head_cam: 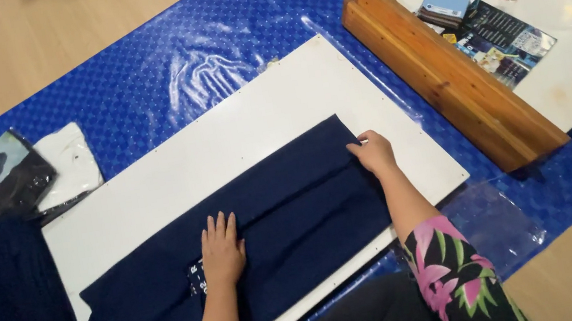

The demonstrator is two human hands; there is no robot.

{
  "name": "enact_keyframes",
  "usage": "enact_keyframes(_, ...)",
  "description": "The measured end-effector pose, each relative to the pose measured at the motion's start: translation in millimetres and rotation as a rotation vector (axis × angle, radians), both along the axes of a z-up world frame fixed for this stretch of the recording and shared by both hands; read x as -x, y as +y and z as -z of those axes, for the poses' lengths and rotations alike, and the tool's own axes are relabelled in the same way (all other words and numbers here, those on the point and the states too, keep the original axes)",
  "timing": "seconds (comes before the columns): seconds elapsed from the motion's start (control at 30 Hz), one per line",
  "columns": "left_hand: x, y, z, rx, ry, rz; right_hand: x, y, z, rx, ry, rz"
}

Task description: The person folds a navy blue polo shirt on a white board by hand, smoothing the fabric and aligning the sleeves and collar before placing it on a stack.

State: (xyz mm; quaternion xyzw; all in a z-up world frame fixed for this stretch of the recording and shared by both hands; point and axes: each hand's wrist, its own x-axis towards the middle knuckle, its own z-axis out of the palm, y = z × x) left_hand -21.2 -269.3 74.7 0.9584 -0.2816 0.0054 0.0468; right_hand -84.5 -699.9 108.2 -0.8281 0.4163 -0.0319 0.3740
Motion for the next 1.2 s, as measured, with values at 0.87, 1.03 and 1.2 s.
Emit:
enact_keyframes(0.87,-20.1,-8.2,30.7,-0.041,0.106,-0.033,-55.9,-7.8,-8.7,-0.076,0.121,-0.127)
enact_keyframes(1.03,-21.2,-11.1,28.5,0.116,-0.089,0.046,-63.7,-12.1,-15.4,-0.029,-0.17,-0.254)
enact_keyframes(1.2,-14.4,-19.4,33.7,0.023,0.0,0.105,-70.4,-24.7,43.0,0.462,0.06,-0.275)
